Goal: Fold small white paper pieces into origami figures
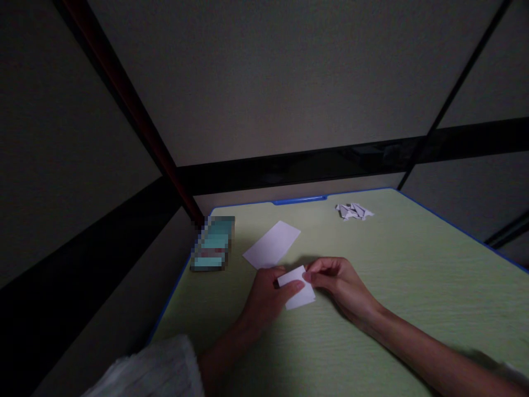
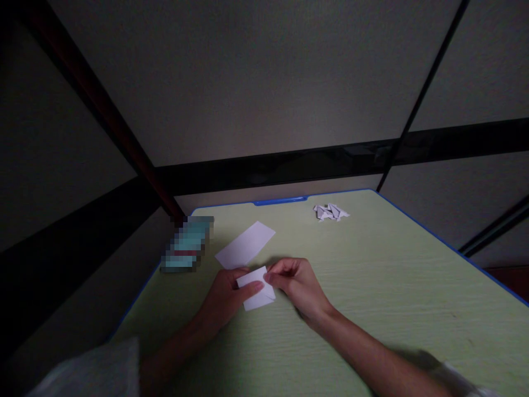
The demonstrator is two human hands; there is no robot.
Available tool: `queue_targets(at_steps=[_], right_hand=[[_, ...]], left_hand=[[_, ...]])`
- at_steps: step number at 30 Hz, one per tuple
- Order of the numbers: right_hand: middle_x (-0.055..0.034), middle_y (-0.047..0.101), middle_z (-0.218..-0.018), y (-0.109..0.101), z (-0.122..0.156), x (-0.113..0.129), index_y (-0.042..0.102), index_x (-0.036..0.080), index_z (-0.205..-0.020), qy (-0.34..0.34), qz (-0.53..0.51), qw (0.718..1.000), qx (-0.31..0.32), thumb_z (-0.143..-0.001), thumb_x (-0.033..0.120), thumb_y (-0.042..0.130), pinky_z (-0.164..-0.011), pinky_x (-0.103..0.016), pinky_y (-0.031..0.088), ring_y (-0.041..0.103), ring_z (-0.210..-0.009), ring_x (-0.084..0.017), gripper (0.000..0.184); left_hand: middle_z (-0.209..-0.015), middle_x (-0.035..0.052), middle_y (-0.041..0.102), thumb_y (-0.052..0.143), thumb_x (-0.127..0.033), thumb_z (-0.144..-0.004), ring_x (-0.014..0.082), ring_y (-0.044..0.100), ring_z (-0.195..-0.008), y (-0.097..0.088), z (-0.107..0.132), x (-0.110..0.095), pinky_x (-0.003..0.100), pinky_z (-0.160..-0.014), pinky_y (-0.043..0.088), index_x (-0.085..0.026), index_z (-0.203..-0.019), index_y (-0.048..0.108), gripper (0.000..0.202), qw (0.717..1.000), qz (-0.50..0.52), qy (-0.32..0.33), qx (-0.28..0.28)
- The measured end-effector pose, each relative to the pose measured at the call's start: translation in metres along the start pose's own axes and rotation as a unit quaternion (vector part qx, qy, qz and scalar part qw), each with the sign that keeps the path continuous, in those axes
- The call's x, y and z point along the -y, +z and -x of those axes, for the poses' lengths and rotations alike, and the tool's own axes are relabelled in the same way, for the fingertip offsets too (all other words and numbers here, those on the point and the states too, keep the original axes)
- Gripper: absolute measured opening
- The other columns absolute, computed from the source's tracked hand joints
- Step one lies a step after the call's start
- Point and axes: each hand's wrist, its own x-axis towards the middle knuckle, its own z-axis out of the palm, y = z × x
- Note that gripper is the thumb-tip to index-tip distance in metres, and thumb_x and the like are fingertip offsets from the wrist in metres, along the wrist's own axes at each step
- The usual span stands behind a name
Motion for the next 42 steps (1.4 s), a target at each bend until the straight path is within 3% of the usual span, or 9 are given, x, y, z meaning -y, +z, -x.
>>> queue_targets(at_steps=[12,29,42], right_hand=[[0.0014,0.056,-0.05,0.0007,0.0008,-0.0029,0.058,0.012,-0.05,-0.019,0.012,1.0,-0.007,-0.052,0.022,0.071,-0.045,-0.021,0.029,0.043,-0.046,-0.007,0.016],[0.0031,0.052,-0.047,0.0024,-0.0007,-0.0011,0.054,0.012,-0.05,-0.036,0.065,0.997,0.003,-0.055,0.023,0.069,-0.043,-0.02,0.026,0.039,-0.044,-0.006,0.019],[0.0038,0.051,-0.047,0.0034,-0.0002,-0.0016,0.055,0.011,-0.051,-0.029,0.063,0.998,0.002,-0.055,0.023,0.07,-0.043,-0.02,0.026,0.038,-0.044,-0.005,0.019]], left_hand=[[-0.048,-0.0028,0.045,0.059,-0.03,-0.061,0.0092,0.037,-0.049,0.0002,0.0004,-0.0042,0.021,-0.046,0.027,-0.012,-0.052,0.054,0.021,1.0,-0.002,-0.008,-0.008],[-0.055,-0.0003,0.05,0.055,-0.024,-0.062,0.0094,0.041,-0.052,0.0035,0.0003,-0.004,0.02,-0.047,0.03,-0.008,-0.062,0.058,0.016,0.999,0.013,-0.032,-0.002],[-0.054,-0.0024,0.044,0.055,-0.026,-0.065,0.0078,0.037,-0.051,0.0015,0.0012,-0.0006,0.019,-0.046,0.027,-0.009,-0.062,0.055,0.017,0.999,0.053,-0.002,0.012]])
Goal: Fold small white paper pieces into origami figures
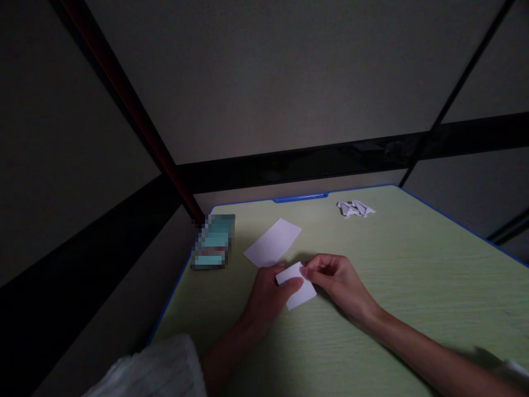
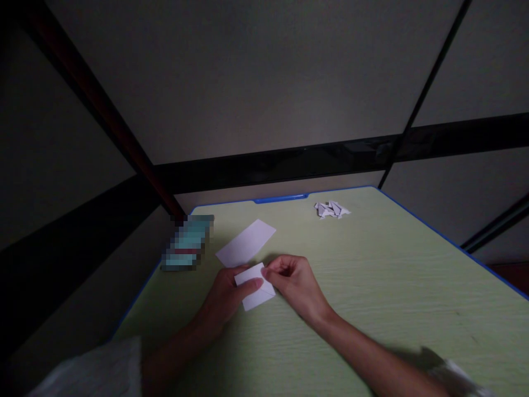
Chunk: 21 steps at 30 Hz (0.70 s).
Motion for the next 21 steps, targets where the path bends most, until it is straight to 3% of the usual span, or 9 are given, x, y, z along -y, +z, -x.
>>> queue_targets(at_steps=[11,16,21], right_hand=[[0.0054,0.048,-0.048,0.0017,-0.0037,-0.001,0.051,0.013,-0.057,-0.008,0.014,0.999,0.037,-0.054,0.031,0.071,-0.043,-0.02,0.026,0.038,-0.043,-0.004,0.027],[0.0081,0.037,-0.041,0.0005,-0.0019,0.0014,0.041,0.016,-0.053,0.0,0.079,0.988,0.132,-0.067,0.047,0.054,-0.039,-0.019,0.02,0.03,-0.038,-0.004,0.037],[0.008,0.034,-0.042,-0.0018,0.0001,-0.0015,0.04,0.016,-0.054,-0.005,0.075,0.981,0.176,-0.072,0.049,0.047,-0.038,-0.019,0.018,0.026,-0.039,-0.004,0.038]], left_hand=[[-0.051,-0.0026,0.046,0.056,-0.023,-0.063,0.007,0.037,-0.048,0.0003,0.0005,0.0001,0.019,-0.044,0.026,-0.01,-0.059,0.055,0.014,0.999,0.03,-0.026,-0.027],[-0.053,-0.0002,0.053,0.059,-0.029,-0.064,0.0081,0.042,-0.048,-0.0013,0.0007,-0.001,0.019,-0.045,0.029,-0.009,-0.062,0.058,0.02,0.997,0.075,-0.023,0.005],[-0.057,0.0022,0.059,0.061,-0.028,-0.063,0.0094,0.047,-0.05,-0.0029,0.0004,-0.0007,0.019,-0.048,0.032,-0.009,-0.068,0.062,0.02,0.989,0.138,-0.009,0.056]])
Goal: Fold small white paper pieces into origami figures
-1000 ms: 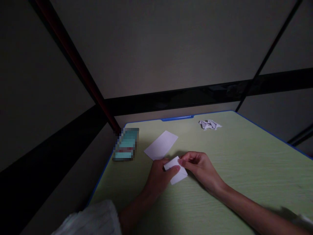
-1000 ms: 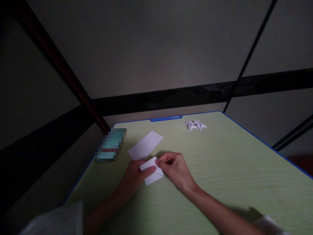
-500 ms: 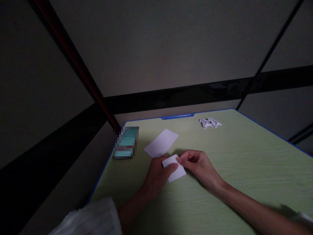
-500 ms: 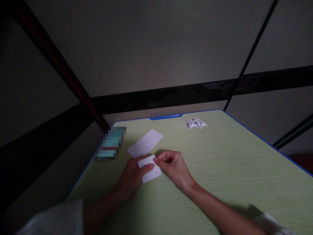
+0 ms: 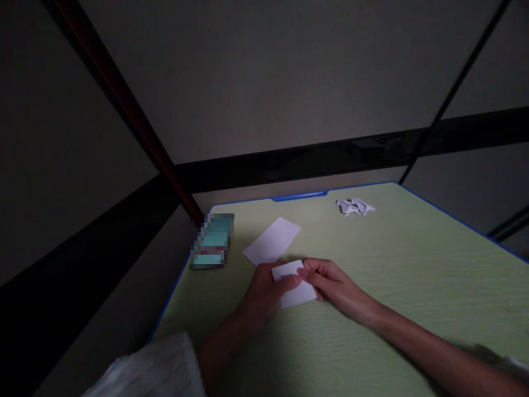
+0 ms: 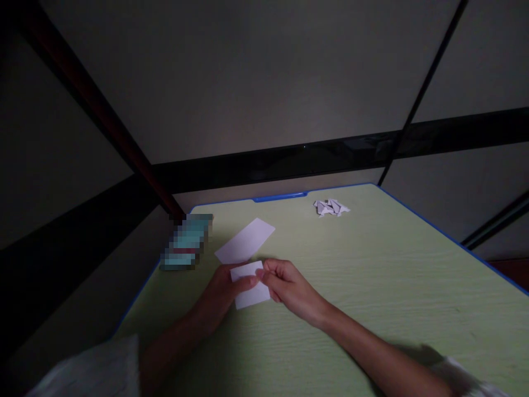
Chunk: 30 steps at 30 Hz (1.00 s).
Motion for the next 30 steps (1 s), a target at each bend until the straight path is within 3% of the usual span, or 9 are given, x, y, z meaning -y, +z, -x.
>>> queue_targets(at_steps=[5,13,18,23,30], right_hand=[[0.0083,0.034,-0.043,-0.0001,0.0008,0.0003,0.04,0.016,-0.055,-0.008,-0.017,1.0,0.005,-0.073,0.048,0.047,-0.038,-0.019,0.017,0.025,-0.039,-0.004,0.037],[0.0082,0.033,-0.043,0.0012,0.0034,0.0037,0.04,0.016,-0.054,-0.01,-0.002,1.0,0.002,-0.073,0.05,0.046,-0.039,-0.019,0.017,0.025,-0.039,-0.004,0.039],[0.0077,0.034,-0.043,0.0012,0.0041,0.0054,0.04,0.016,-0.054,-0.005,-0.003,1.0,-0.002,-0.072,0.051,0.047,-0.039,-0.02,0.018,0.026,-0.039,-0.004,0.04],[0.0075,0.034,-0.043,0.0003,0.0034,0.0023,0.04,0.016,-0.053,-0.009,-0.019,1.0,0.006,-0.072,0.05,0.049,-0.039,-0.02,0.017,0.026,-0.039,-0.004,0.04],[0.0053,0.041,-0.043,0.001,0.002,-0.0001,0.043,0.015,-0.055,-0.018,-0.172,0.985,0.029,-0.073,0.043,0.051,-0.041,-0.02,0.022,0.035,-0.039,-0.005,0.034]], left_hand=[[-0.058,0.0043,0.06,0.059,-0.028,-0.065,0.0112,0.049,-0.052,-0.0014,0.0003,0.0019,0.022,-0.051,0.034,-0.007,-0.069,0.063,0.021,0.999,0.034,0.001,0.04],[-0.057,0.0014,0.059,0.064,-0.026,-0.059,0.0085,0.045,-0.05,-0.0005,-0.0009,0.0036,0.02,-0.049,0.032,-0.009,-0.067,0.063,0.019,0.999,0.042,-0.008,-0.007],[-0.053,0.0021,0.058,0.06,-0.028,-0.063,0.0095,0.045,-0.049,0.0002,0.0008,0.0011,0.021,-0.049,0.03,-0.008,-0.063,0.063,0.02,0.999,0.032,-0.018,0.027],[-0.053,0.0024,0.058,0.062,-0.029,-0.062,0.0104,0.046,-0.049,0.0006,0.0009,0.0005,0.022,-0.05,0.031,-0.008,-0.063,0.063,0.021,0.999,0.04,-0.017,0.027],[-0.059,0.0056,0.062,0.062,-0.03,-0.062,0.0141,0.053,-0.054,-0.0005,0.0008,-0.003,0.025,-0.056,0.037,-0.007,-0.072,0.063,0.025,0.995,0.079,-0.019,0.049]])
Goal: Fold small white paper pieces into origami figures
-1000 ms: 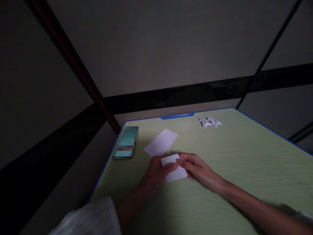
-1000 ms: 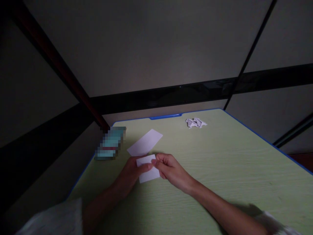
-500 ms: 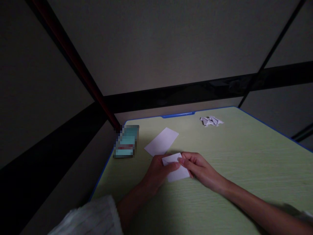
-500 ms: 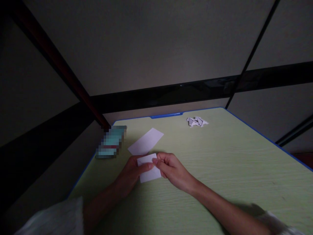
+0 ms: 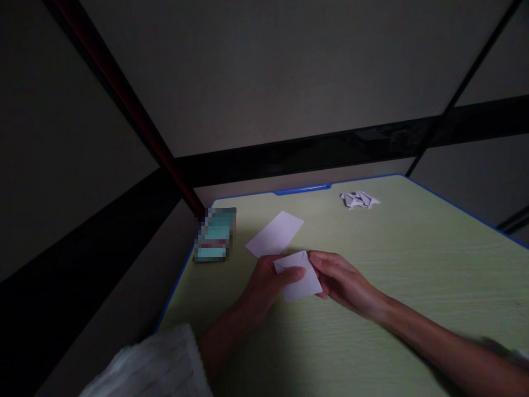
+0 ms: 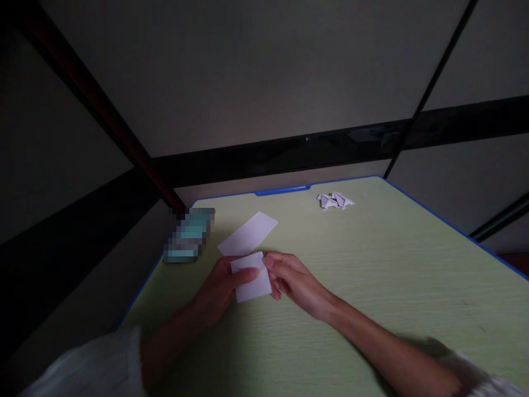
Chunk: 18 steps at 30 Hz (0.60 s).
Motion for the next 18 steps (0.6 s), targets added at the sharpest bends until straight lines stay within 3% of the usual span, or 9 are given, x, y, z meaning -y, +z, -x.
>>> queue_targets(at_steps=[3,9,18], right_hand=[[0.0043,0.043,-0.043,0.0001,0.0005,0.0019,0.044,0.015,-0.053,-0.008,-0.031,0.999,0.017,-0.071,0.039,0.053,-0.041,-0.02,0.024,0.037,-0.04,-0.006,0.031],[0.005,0.041,-0.05,-0.0015,0.0024,0.0028,0.048,0.014,-0.061,-0.012,0.068,0.997,0.032,-0.07,0.028,0.053,-0.042,-0.02,0.023,0.034,-0.043,-0.005,0.018],[0.0065,0.036,-0.043,0.0019,0.0069,0.0101,0.04,0.017,-0.051,0.008,0.175,0.984,0.016,-0.072,0.026,0.043,-0.04,-0.02,0.02,0.028,-0.039,-0.005,0.023]], left_hand=[[-0.061,0.0064,0.063,0.062,-0.029,-0.062,0.0155,0.055,-0.056,0.0012,0.0005,-0.0017,0.026,-0.059,0.039,-0.007,-0.073,0.063,0.025,1.0,0.016,0.0,0.018],[-0.056,0.0057,0.062,0.065,-0.03,-0.059,0.0155,0.055,-0.05,0.0035,0.0023,-0.0008,0.026,-0.053,0.04,-0.007,-0.067,0.061,0.025,1.0,0.024,-0.012,-0.012],[-0.055,0.0034,0.059,0.068,-0.03,-0.053,0.0132,0.051,-0.05,0.0,0.0005,-0.0015,0.024,-0.051,0.035,-0.007,-0.064,0.061,0.026,0.999,-0.002,-0.022,-0.034]])
